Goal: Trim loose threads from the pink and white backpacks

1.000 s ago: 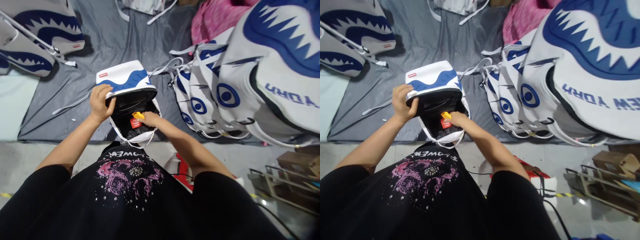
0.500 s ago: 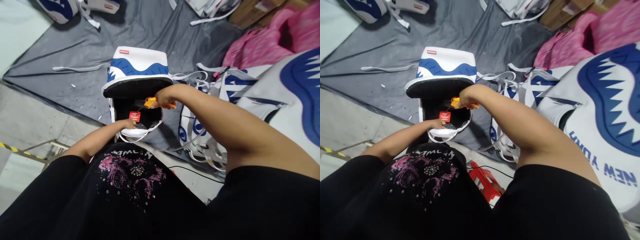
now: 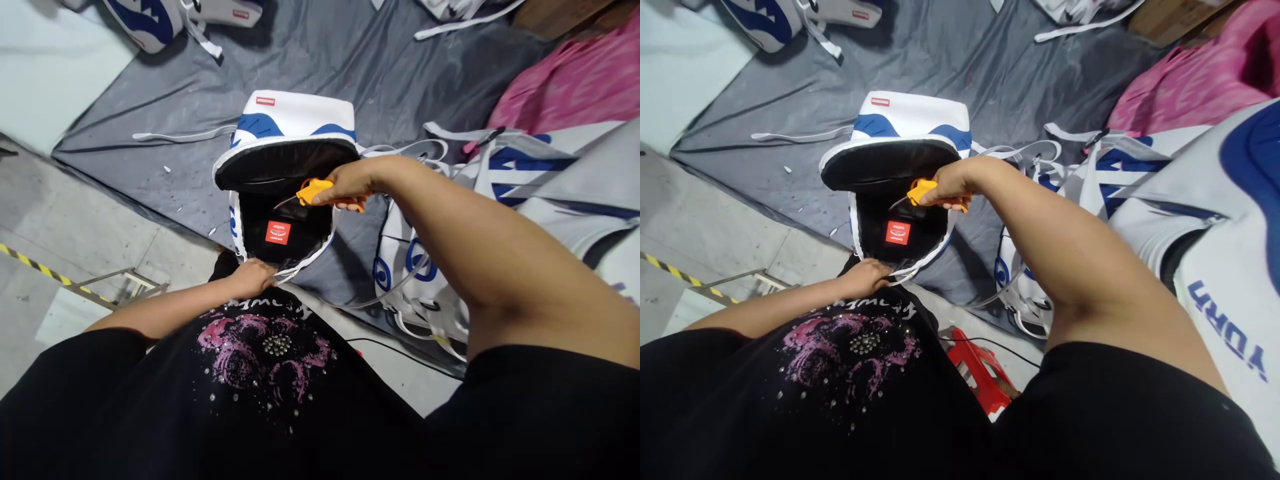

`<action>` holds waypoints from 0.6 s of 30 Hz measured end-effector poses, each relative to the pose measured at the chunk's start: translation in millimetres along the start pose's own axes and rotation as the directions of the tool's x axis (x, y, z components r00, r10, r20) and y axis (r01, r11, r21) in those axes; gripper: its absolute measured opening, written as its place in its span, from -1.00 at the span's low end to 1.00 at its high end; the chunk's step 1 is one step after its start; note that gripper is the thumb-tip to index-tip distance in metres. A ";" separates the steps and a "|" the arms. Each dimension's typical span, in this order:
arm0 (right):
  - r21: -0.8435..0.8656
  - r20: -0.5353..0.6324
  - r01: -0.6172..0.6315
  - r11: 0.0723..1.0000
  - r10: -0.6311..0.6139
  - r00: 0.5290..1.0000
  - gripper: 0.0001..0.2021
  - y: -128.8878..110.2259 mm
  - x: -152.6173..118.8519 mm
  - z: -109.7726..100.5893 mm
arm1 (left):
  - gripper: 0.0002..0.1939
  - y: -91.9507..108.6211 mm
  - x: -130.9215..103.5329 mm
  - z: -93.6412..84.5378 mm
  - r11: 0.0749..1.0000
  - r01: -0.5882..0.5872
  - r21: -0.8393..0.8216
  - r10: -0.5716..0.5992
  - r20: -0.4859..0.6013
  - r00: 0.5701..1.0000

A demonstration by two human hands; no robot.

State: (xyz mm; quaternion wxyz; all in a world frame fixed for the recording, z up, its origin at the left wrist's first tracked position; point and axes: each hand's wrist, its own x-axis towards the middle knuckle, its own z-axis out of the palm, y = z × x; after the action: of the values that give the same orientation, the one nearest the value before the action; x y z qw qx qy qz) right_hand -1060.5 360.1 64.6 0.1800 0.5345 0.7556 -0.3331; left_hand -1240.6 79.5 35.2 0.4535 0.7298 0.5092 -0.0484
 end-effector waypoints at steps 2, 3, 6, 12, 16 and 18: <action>-0.038 0.139 0.002 0.999 0.003 0.990 -0.30 -4.3 1.9 -5.0 | -0.73 1.4 -7.3 7.4 0.999 -0.028 0.031 0.029 -0.027 0.999; -0.056 0.255 -0.007 0.998 0.021 0.967 -0.32 -8.6 -0.6 -7.4 | -0.72 0.7 -7.7 10.0 0.999 -0.034 0.041 0.036 -0.039 0.999; -0.034 0.375 -0.057 0.998 0.065 0.925 -0.42 -25.9 -21.5 -13.1 | -0.72 -3.4 -2.9 12.9 0.999 -0.033 0.040 0.036 -0.075 0.996; 0.006 0.396 -0.149 0.989 0.135 0.908 -0.56 -40.7 -70.7 -11.8 | -0.62 -22.9 -4.5 -5.0 0.991 0.034 -0.131 -0.068 -0.267 0.961; 0.178 0.392 -0.199 0.964 0.116 0.912 -0.62 -25.3 -95.4 9.2 | -0.59 -54.4 -19.4 -26.4 0.698 -0.034 -0.715 -0.520 -0.539 0.663; 0.310 0.408 -0.301 0.902 0.159 0.899 -0.67 -10.8 -112.8 24.5 | -0.63 -78.7 -25.7 -37.7 0.452 -0.118 -0.884 -0.748 -0.448 0.490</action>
State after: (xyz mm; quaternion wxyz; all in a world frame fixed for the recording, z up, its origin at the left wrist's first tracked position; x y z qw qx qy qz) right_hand -1031.5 263.2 121.4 0.2561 0.5724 0.5624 -0.5389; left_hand -1329.5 93.9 22.7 0.4312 0.2207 0.7560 0.4403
